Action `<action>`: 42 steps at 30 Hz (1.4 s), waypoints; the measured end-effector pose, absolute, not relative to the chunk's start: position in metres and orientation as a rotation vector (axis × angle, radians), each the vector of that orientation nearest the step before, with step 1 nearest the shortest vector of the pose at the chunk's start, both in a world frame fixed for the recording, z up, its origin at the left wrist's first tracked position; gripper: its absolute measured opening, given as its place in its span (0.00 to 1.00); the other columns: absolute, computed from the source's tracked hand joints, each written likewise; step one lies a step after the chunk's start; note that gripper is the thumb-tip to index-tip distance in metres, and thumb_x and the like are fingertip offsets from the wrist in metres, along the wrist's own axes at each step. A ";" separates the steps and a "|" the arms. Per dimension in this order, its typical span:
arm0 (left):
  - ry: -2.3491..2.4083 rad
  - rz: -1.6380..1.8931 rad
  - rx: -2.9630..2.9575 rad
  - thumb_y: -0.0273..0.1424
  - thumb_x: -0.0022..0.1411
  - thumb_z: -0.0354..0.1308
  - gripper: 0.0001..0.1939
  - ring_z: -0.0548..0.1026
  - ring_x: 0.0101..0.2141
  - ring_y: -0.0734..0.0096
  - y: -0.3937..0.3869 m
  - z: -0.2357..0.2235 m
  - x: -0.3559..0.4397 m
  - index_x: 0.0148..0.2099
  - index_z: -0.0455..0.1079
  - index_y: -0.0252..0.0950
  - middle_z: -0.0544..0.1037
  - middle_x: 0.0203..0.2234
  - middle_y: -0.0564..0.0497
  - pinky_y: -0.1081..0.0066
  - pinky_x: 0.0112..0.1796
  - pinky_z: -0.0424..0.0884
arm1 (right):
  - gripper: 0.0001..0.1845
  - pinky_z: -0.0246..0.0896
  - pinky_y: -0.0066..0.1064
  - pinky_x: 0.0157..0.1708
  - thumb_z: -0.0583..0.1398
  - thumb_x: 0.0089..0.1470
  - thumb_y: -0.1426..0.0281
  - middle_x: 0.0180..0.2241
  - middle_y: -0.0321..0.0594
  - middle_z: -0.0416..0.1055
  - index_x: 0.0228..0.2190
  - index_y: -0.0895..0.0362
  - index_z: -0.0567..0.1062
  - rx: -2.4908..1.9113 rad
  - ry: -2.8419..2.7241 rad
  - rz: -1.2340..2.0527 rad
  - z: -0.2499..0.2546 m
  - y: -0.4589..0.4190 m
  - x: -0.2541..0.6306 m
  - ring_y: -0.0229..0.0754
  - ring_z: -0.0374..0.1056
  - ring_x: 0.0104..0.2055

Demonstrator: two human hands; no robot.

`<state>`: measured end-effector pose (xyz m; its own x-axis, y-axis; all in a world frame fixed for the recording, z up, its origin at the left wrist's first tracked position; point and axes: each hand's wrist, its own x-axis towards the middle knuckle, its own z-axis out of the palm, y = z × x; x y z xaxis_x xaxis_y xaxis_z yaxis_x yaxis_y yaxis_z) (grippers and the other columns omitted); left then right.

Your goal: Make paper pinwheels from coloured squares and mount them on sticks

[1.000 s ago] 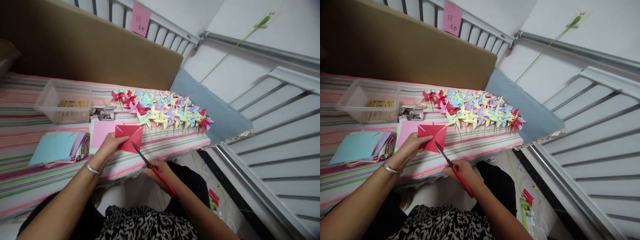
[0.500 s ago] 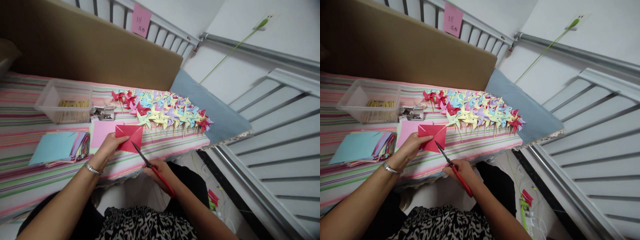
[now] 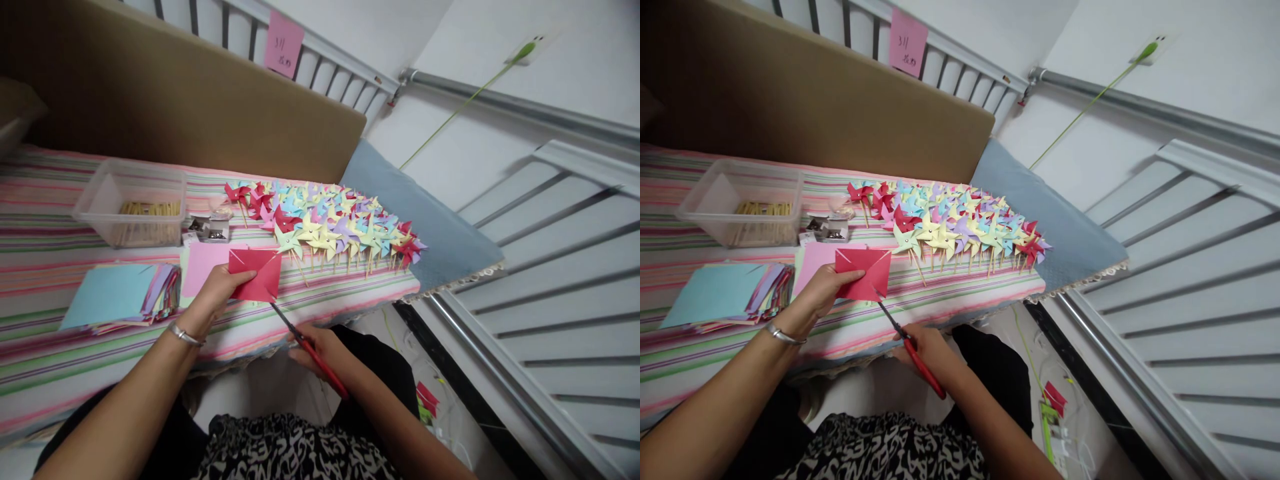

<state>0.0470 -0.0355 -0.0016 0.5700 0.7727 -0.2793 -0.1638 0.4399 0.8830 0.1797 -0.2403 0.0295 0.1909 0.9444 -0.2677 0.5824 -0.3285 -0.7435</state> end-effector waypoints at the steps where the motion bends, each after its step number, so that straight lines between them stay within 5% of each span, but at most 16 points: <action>1: 0.772 0.658 0.942 0.33 0.36 0.72 0.19 0.77 0.26 0.61 -0.033 -0.003 0.046 0.33 0.77 0.31 0.81 0.28 0.44 0.67 0.29 0.72 | 0.12 0.56 0.26 0.26 0.59 0.47 0.71 0.22 0.32 0.64 0.37 0.57 0.74 -1.991 -1.449 1.017 0.029 -0.245 0.183 0.36 0.61 0.23; 6: 0.752 0.592 0.969 0.32 0.35 0.73 0.19 0.76 0.24 0.62 -0.022 -0.005 0.041 0.33 0.77 0.30 0.81 0.27 0.43 0.67 0.28 0.72 | 0.18 0.60 0.28 0.25 0.56 0.47 0.75 0.23 0.34 0.70 0.43 0.55 0.71 -2.030 -1.446 0.948 0.029 -0.266 0.208 0.38 0.66 0.23; 13: 0.618 0.285 1.137 0.31 0.38 0.71 0.14 0.76 0.24 0.64 -0.043 -0.009 0.048 0.31 0.78 0.31 0.80 0.27 0.43 0.69 0.28 0.71 | 0.20 0.61 0.31 0.33 0.61 0.49 0.63 0.34 0.39 0.73 0.45 0.54 0.70 -2.028 -1.325 0.466 0.051 -0.221 0.220 0.41 0.69 0.32; 22: 0.514 0.193 1.194 0.34 0.43 0.69 0.13 0.75 0.24 0.66 -0.051 -0.010 0.050 0.32 0.78 0.31 0.80 0.26 0.43 0.71 0.28 0.70 | 0.19 0.56 0.28 0.31 0.59 0.44 0.74 0.27 0.34 0.68 0.42 0.55 0.71 -1.923 -1.472 0.577 0.048 -0.165 0.199 0.39 0.63 0.29; 28: 0.553 0.368 0.929 0.38 0.48 0.68 0.14 0.74 0.22 0.71 -0.038 -0.004 0.047 0.32 0.77 0.31 0.79 0.25 0.45 0.76 0.24 0.70 | 0.23 0.55 0.25 0.25 0.60 0.43 0.72 0.25 0.30 0.64 0.45 0.57 0.68 -1.709 -1.162 0.636 0.040 -0.162 0.206 0.33 0.56 0.23; 36: 0.435 0.542 0.643 0.29 0.48 0.69 0.12 0.77 0.28 0.70 -0.061 -0.008 0.063 0.38 0.76 0.32 0.80 0.30 0.47 0.73 0.32 0.74 | 0.22 0.53 0.24 0.19 0.60 0.47 0.69 0.23 0.28 0.60 0.46 0.55 0.66 -1.562 -0.865 0.562 0.030 -0.155 0.190 0.31 0.54 0.19; 42: 0.487 0.645 0.706 0.29 0.44 0.71 0.21 0.78 0.38 0.61 -0.066 -0.009 0.068 0.43 0.75 0.31 0.80 0.39 0.43 0.66 0.43 0.72 | 0.23 0.57 0.25 0.20 0.60 0.47 0.68 0.28 0.32 0.62 0.47 0.54 0.65 -1.575 -0.855 0.576 0.018 -0.151 0.182 0.32 0.57 0.21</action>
